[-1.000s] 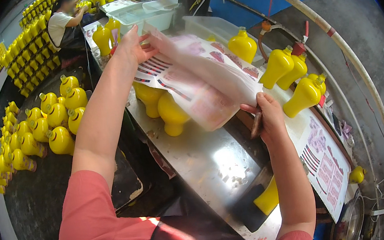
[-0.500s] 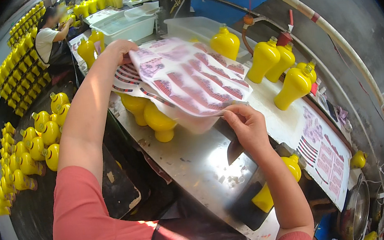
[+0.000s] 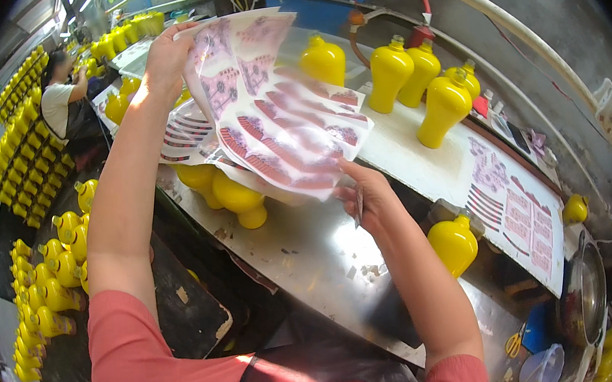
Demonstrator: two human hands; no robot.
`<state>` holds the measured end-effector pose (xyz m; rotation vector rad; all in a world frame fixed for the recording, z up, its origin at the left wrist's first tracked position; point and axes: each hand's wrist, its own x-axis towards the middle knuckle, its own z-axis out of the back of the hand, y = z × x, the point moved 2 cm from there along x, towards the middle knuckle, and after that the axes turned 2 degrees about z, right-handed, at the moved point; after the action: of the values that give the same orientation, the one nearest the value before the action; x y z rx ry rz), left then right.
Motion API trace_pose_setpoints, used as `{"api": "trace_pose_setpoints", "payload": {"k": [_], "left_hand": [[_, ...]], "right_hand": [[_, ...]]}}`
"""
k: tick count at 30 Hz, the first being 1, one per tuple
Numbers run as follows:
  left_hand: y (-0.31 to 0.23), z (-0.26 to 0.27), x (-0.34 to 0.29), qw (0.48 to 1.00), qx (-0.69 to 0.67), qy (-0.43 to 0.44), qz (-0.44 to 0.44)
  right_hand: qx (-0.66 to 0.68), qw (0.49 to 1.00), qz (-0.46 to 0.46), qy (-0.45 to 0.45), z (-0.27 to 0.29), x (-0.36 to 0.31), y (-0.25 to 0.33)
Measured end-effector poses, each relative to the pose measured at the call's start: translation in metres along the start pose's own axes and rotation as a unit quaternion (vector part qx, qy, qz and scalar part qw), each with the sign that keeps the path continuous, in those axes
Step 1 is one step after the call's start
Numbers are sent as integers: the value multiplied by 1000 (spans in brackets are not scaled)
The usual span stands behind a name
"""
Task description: The person smooths a yellow plastic bottle with a cloth, then applies a small round sticker to the bottle's neck and a larger rectangular label to the body. The person places the finished bottle on a nearby shelf and picks up another bottle to repeat the process.
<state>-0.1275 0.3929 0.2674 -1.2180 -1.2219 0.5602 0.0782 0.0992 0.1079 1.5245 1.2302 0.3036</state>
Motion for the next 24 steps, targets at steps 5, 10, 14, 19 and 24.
{"api": "trace_pose_setpoints", "payload": {"k": [5, 10, 14, 19, 24], "left_hand": [[-33, -45, -1, 989, -98, 66, -91], [-97, -100, -12, 972, -177, 67, -142], [-155, -139, -71, 939, -291, 103, -153], [-161, -169, -146, 942, -294, 121, -109], [-97, -217, -267, 944, -241, 222, 44]], "right_hand": [[-55, 997, 31, 45, -11, 10, 6], [-54, 990, 118, 48, -9, -6, 24], [-94, 970, 223, -3, 38, -53, 54], [-123, 939, 307, -91, 153, -163, 81], [-140, 916, 304, -221, 267, -333, 25]]}}
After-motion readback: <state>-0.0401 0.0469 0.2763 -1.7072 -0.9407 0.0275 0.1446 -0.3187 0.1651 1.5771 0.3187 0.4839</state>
